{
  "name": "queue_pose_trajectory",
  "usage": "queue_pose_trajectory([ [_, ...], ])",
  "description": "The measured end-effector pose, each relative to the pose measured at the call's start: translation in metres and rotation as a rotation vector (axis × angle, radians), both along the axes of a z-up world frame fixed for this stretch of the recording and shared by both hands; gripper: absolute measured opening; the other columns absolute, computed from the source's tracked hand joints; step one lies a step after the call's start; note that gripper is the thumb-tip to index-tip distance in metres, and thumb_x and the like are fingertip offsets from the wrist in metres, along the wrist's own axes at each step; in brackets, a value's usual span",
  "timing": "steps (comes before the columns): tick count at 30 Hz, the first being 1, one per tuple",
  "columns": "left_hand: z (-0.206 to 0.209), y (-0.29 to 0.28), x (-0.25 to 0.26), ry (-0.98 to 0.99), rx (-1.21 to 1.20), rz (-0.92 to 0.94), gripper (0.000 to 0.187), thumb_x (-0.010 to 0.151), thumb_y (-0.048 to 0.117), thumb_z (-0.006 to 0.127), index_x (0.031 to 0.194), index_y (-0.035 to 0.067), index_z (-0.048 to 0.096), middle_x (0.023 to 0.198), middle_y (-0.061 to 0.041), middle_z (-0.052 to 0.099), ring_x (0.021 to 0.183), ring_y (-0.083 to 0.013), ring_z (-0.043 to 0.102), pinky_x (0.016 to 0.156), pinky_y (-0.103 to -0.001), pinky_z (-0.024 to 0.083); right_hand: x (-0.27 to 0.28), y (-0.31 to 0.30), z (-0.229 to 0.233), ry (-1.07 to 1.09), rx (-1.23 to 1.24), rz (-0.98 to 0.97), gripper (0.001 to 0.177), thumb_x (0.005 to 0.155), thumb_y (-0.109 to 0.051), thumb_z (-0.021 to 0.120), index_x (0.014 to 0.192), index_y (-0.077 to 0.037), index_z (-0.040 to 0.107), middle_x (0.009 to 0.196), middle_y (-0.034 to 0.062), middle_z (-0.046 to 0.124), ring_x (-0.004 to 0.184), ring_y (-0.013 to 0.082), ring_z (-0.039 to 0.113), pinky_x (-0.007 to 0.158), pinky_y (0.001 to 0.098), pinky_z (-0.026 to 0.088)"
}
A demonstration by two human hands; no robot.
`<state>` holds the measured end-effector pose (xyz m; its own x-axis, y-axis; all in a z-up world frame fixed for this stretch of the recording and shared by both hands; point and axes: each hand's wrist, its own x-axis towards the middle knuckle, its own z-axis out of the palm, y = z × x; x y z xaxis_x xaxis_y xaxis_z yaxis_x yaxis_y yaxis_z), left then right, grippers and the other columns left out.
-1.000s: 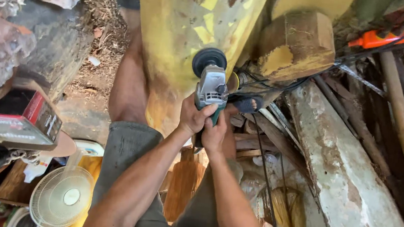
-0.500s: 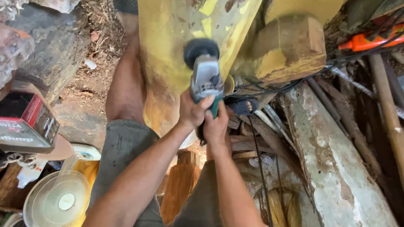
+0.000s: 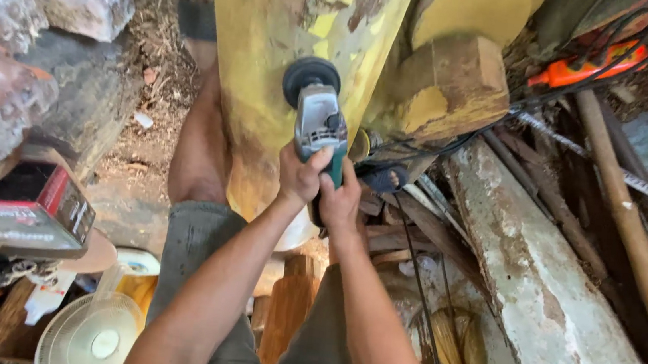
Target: Use a power sander to smooth the surface of a large wooden log and apply adhesive to cracks.
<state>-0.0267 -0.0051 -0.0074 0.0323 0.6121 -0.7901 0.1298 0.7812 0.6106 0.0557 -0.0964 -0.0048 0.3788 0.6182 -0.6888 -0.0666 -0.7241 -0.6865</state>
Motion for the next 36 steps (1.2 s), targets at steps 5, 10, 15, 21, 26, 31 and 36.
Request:
queue_pose_trajectory([
  [5, -0.023, 0.028, 0.009, -0.056, 0.034, 0.04, 0.046, 0.084, 0.041, 0.073, 0.105, -0.001, 0.074, 0.097, -0.008, 0.076, 0.088, -0.016, 0.069, 0.082, -0.032, 0.056, 0.012, 0.038, -0.008, -0.011, 0.013, 0.008, 0.069, 0.095, -0.058, 0.07, 0.131, -0.001, 0.06, 0.113, 0.0127, 0.068, 0.104, 0.021, 0.063, 0.094, 0.035, 0.052],
  [10, -0.018, 0.022, 0.012, -0.061, 0.021, 0.08, 0.044, 0.084, 0.038, 0.074, 0.103, -0.001, 0.073, 0.095, -0.007, 0.075, 0.086, -0.0157, 0.068, 0.078, -0.032, 0.056, 0.014, 0.04, 0.0, -0.064, 0.014, 0.025, 0.068, 0.093, -0.054, 0.07, 0.133, 0.0, 0.059, 0.114, 0.0143, 0.069, 0.105, 0.0227, 0.064, 0.094, 0.0361, 0.053],
  [15, -0.019, 0.028, 0.011, -0.112, 0.076, 0.109, 0.046, 0.084, 0.039, 0.074, 0.109, 0.0, 0.072, 0.101, -0.005, 0.074, 0.091, -0.0146, 0.069, 0.084, -0.031, 0.055, 0.016, 0.031, -0.019, -0.078, -0.001, 0.073, 0.055, 0.094, -0.044, 0.072, 0.127, -0.001, 0.062, 0.111, 0.0176, 0.067, 0.104, 0.028, 0.065, 0.096, 0.0382, 0.052],
  [21, -0.028, 0.02, 0.008, -0.069, 0.014, 0.113, 0.046, 0.084, 0.039, 0.074, 0.106, -0.002, 0.073, 0.098, -0.007, 0.075, 0.088, -0.0165, 0.068, 0.082, -0.032, 0.056, 0.016, 0.059, 0.009, -0.064, -0.105, 0.049, 0.057, 0.089, -0.039, 0.071, 0.13, -0.001, 0.06, 0.11, 0.0179, 0.07, 0.1, 0.0285, 0.067, 0.091, 0.0385, 0.054],
  [26, -0.005, -0.049, -0.021, -0.095, -0.049, 0.099, 0.05, 0.083, 0.042, 0.072, 0.107, -0.001, 0.073, 0.1, -0.007, 0.075, 0.091, -0.0161, 0.07, 0.084, -0.032, 0.056, -0.014, -0.024, 0.025, -0.027, -0.292, 0.069, 0.063, 0.087, -0.042, 0.072, 0.136, -0.004, 0.059, 0.112, 0.0169, 0.071, 0.103, 0.0268, 0.068, 0.091, 0.0383, 0.054],
  [31, -0.018, -0.045, -0.013, -0.131, -0.056, 0.034, 0.051, 0.081, 0.042, 0.072, 0.108, -0.001, 0.071, 0.1, -0.007, 0.075, 0.091, -0.0162, 0.069, 0.084, -0.033, 0.056, -0.013, -0.038, 0.005, -0.059, -0.19, 0.014, 0.062, 0.091, -0.046, 0.073, 0.132, -0.003, 0.06, 0.112, 0.0175, 0.071, 0.1, 0.0278, 0.066, 0.092, 0.0384, 0.055],
  [36, -0.061, -0.031, -0.022, -0.123, -0.011, 0.19, 0.046, 0.082, 0.041, 0.073, 0.101, -0.002, 0.074, 0.096, -0.008, 0.075, 0.086, -0.019, 0.068, 0.08, -0.036, 0.057, -0.001, 0.045, 0.004, -0.207, -0.21, 0.176, 0.066, 0.082, -0.051, 0.075, 0.133, -0.012, 0.062, 0.113, 0.0227, 0.075, 0.104, 0.0376, 0.073, 0.085, 0.0427, 0.058],
])
